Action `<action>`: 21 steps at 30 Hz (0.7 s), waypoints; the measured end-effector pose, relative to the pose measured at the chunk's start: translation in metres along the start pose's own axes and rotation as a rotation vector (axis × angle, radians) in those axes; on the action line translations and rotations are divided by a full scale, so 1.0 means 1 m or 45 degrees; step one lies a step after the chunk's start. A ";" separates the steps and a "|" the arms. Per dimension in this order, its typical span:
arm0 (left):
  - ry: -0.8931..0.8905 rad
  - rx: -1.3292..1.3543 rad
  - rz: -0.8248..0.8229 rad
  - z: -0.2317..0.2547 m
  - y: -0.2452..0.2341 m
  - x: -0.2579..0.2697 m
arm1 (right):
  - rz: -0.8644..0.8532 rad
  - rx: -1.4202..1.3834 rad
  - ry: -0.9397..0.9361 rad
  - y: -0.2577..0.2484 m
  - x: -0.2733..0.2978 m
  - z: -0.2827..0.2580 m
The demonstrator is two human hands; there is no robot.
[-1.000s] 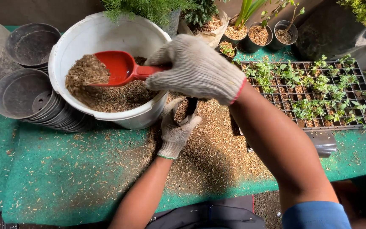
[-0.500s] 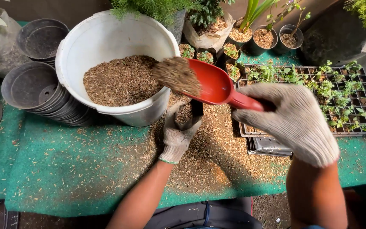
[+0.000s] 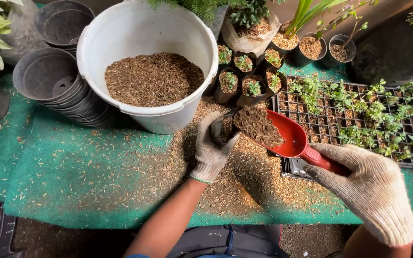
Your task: Filling small seedling pots with soil from a large bucket using a hand scoop
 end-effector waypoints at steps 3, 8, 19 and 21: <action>-0.210 0.203 0.070 -0.015 -0.008 0.004 | -0.025 0.131 -0.057 0.010 -0.004 0.010; -0.008 -0.072 -0.010 -0.007 -0.009 0.003 | -0.078 0.094 -0.051 0.010 -0.009 -0.002; -0.761 0.906 0.433 -0.007 0.004 -0.008 | -0.127 0.313 -0.099 0.004 -0.017 -0.002; -1.010 0.960 0.512 0.004 0.011 -0.013 | -0.111 0.442 -0.142 0.006 -0.021 0.008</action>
Point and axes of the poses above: each hand's wrist, its own x-axis away from the middle knuckle, its own y-axis out of the palm, z = x × y, the point moved 3 cm from there along -x, towards the middle knuckle
